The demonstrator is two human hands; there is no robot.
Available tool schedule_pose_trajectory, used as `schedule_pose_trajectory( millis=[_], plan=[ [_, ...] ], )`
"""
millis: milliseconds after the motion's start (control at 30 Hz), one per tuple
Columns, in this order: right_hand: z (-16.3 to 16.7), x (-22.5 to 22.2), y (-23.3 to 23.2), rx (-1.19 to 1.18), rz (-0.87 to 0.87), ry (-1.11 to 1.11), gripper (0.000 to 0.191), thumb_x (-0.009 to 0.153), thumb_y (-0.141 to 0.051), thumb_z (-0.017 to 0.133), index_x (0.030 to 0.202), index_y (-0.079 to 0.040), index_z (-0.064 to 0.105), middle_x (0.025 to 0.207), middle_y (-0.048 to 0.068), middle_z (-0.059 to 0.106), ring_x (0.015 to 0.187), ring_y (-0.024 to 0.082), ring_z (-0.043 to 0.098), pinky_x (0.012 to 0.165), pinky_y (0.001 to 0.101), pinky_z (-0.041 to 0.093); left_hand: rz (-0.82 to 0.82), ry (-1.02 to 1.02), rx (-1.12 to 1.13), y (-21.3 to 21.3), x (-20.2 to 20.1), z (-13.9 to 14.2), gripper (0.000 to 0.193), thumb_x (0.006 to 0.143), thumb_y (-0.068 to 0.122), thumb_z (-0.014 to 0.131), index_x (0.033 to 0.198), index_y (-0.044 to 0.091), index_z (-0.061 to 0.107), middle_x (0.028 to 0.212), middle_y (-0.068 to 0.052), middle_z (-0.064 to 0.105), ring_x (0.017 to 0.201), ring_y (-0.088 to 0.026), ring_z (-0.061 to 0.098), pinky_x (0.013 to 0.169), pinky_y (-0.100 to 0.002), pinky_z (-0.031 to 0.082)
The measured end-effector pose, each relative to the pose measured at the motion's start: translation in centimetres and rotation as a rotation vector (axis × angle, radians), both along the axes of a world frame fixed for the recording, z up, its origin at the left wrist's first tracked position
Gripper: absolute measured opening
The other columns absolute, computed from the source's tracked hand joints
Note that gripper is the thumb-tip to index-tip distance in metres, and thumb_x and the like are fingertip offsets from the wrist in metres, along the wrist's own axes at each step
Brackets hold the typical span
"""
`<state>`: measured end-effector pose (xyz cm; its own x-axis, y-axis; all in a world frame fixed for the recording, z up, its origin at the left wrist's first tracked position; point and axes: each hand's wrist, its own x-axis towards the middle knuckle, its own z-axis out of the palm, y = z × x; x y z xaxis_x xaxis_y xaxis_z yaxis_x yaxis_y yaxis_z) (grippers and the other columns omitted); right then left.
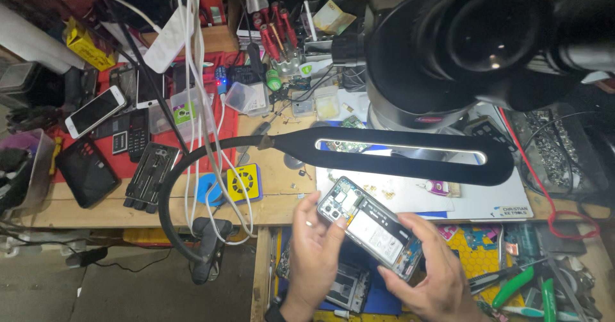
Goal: The person disassembles a smartphone on a cluttered workbench, using a screwdriver to remove screws and tweezers to detach internal components. They remove a metal shield and a small circuit board, then use a pen-like tool to scrape or clean the board's surface.
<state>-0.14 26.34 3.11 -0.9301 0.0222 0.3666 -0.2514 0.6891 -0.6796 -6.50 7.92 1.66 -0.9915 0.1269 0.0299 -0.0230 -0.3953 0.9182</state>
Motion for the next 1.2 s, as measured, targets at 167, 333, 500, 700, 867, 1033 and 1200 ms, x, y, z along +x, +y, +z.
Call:
schedule_pose_trajectory(
  millis=[167, 333, 500, 700, 867, 1033, 1200],
  plan=[
    [3.2, -1.2, 2.5, 0.094, 0.069, -0.002, 0.079, 0.065, -0.02, 0.085, 0.133, 0.002, 0.051, 0.132, 0.024, 0.061, 0.122, 0.037, 0.063, 0.099, 0.0409, 0.049, 0.148, 0.433, -0.735, -2.6, -1.4, 1.7, 0.036, 0.094, 0.006, 0.062, 0.128, -0.001, 0.055, 0.131, -0.018, 0.061, 0.115, -0.028, 0.067, 0.093, -0.037, 0.058],
    [3.8, -2.3, 2.3, 0.108, -0.046, -0.08, 0.077, 0.065, -0.019, 0.086, 0.131, 0.0, 0.052, 0.129, 0.022, 0.063, 0.117, 0.037, 0.065, 0.097, 0.0411, 0.051, 0.162, 0.846, -0.957, -3.0, -2.0, 2.9, 0.031, 0.09, 0.006, 0.07, 0.12, 0.0, 0.063, 0.126, -0.017, 0.064, 0.117, -0.036, 0.062, 0.099, -0.047, 0.051],
    [3.0, -2.8, 1.5, 0.142, -0.12, -0.027, 0.077, 0.065, -0.019, 0.085, 0.132, 0.0, 0.052, 0.128, 0.023, 0.062, 0.12, 0.04, 0.062, 0.1, 0.0433, 0.049, 0.044, 1.159, -1.053, -2.0, -3.3, 3.0, 0.041, 0.087, 0.016, 0.077, 0.124, 0.002, 0.064, 0.128, -0.013, 0.064, 0.122, -0.029, 0.06, 0.099, -0.043, 0.047],
    [2.2, -3.5, 1.5, 0.32, -0.138, 0.025, 0.081, 0.06, -0.022, 0.087, 0.13, -0.001, 0.053, 0.127, 0.019, 0.062, 0.126, 0.037, 0.054, 0.103, 0.0475, 0.039, 0.006, 1.232, -1.108, -0.9, -5.1, 2.1, 0.046, 0.09, 0.025, 0.078, 0.127, 0.001, 0.066, 0.126, -0.01, 0.064, 0.12, -0.025, 0.059, 0.098, -0.042, 0.047],
    [1.5, -4.1, 1.9, 0.269, -0.138, 0.035, 0.08, 0.061, -0.02, 0.087, 0.132, 0.0, 0.055, 0.128, 0.017, 0.063, 0.123, 0.032, 0.056, 0.103, 0.0443, 0.04, 0.045, 1.241, -1.099, -0.3, -6.2, 1.0, 0.05, 0.089, 0.029, 0.079, 0.128, 0.001, 0.066, 0.124, -0.008, 0.064, 0.118, -0.024, 0.057, 0.1, -0.044, 0.046],
    [0.8, -4.3, 2.8, 0.22, -0.108, 0.062, 0.077, 0.062, -0.018, 0.086, 0.13, 0.001, 0.057, 0.13, 0.018, 0.064, 0.128, 0.032, 0.055, 0.107, 0.0433, 0.041, 0.09, 1.246, -1.089, 0.2, -6.3, 0.1, 0.049, 0.089, 0.033, 0.08, 0.126, 0.003, 0.067, 0.124, -0.007, 0.064, 0.119, -0.023, 0.058, 0.102, -0.046, 0.044],
    [0.7, -4.1, 3.4, 0.184, -0.071, 0.001, 0.077, 0.062, -0.018, 0.086, 0.13, 0.001, 0.056, 0.132, 0.018, 0.063, 0.132, 0.035, 0.051, 0.109, 0.0441, 0.04, 0.115, 1.201, -1.09, 0.5, -5.8, -0.5, 0.052, 0.089, 0.038, 0.08, 0.127, 0.004, 0.068, 0.122, -0.008, 0.063, 0.118, -0.024, 0.057, 0.103, -0.048, 0.044]
  ],
)
